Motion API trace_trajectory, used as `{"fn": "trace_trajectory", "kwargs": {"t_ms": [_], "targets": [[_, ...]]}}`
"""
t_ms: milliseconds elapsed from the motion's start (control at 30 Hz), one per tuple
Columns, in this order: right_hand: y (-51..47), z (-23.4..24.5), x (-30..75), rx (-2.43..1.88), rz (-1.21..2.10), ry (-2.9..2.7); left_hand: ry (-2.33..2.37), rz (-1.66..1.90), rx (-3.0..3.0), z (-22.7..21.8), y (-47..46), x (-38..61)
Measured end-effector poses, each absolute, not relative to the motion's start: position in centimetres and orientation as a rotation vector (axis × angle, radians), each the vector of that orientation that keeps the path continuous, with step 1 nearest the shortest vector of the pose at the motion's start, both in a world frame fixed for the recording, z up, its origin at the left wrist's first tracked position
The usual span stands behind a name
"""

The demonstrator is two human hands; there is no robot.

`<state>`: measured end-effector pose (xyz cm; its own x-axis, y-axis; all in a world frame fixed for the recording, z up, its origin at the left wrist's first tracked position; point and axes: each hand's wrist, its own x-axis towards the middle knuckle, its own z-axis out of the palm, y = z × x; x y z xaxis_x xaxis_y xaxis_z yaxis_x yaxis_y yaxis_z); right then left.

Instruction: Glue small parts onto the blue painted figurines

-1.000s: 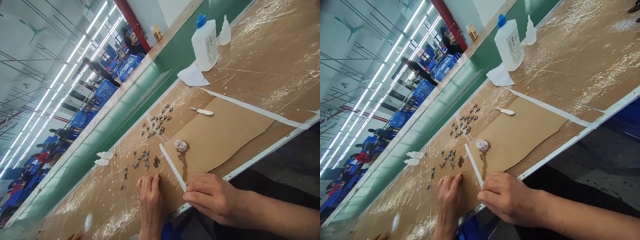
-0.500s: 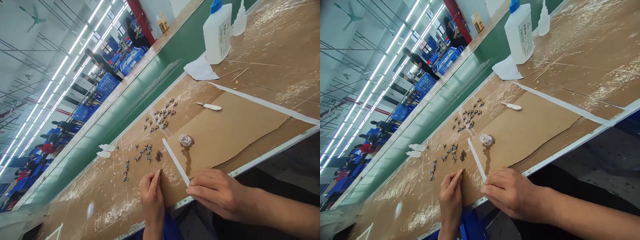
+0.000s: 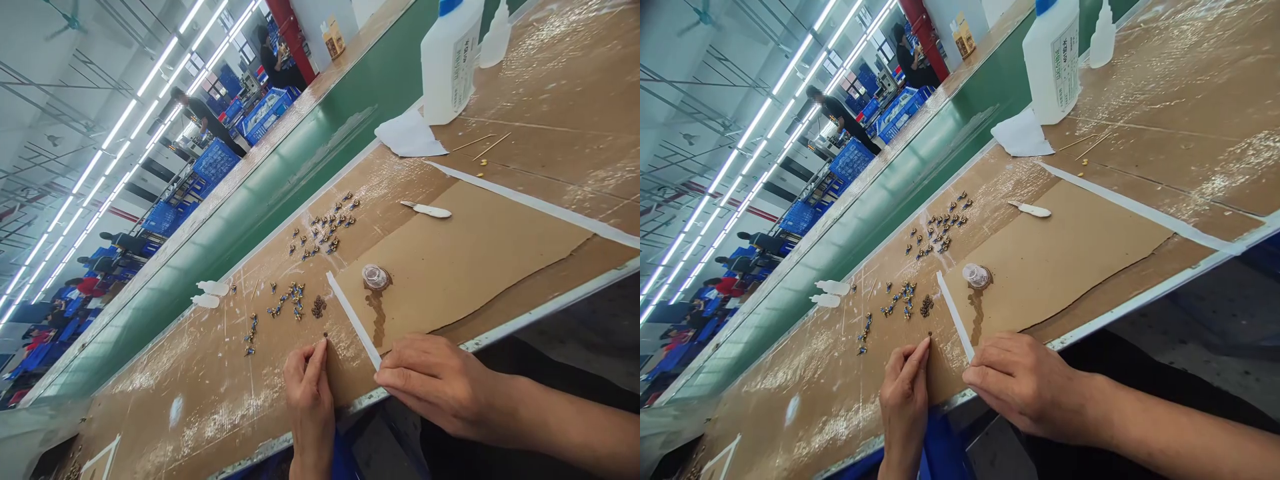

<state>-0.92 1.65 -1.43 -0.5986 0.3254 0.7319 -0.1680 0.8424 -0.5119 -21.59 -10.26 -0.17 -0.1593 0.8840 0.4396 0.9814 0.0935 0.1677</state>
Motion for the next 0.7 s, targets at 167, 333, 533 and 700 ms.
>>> {"fn": "trace_trajectory", "kwargs": {"t_ms": [167, 333, 533, 700], "targets": [[1.6, -1.8, -1.0, -0.101, 0.697, -2.122, -2.215, -0.625, -1.848, -0.6, -10.5, -21.9], [1.5, -2.0, -0.9, -0.110, 0.697, -2.135, -2.217, -0.654, -1.841, -0.4, -10.2, -21.7], [1.5, -1.8, -0.8, -0.101, 0.706, -2.112, -2.235, -0.738, -1.777, -0.3, -10.6, -21.7], [1.6, -2.0, -1.0, -0.078, 0.726, -2.058, -2.497, -0.803, -1.303, 1.0, -12.2, -25.4]]}}
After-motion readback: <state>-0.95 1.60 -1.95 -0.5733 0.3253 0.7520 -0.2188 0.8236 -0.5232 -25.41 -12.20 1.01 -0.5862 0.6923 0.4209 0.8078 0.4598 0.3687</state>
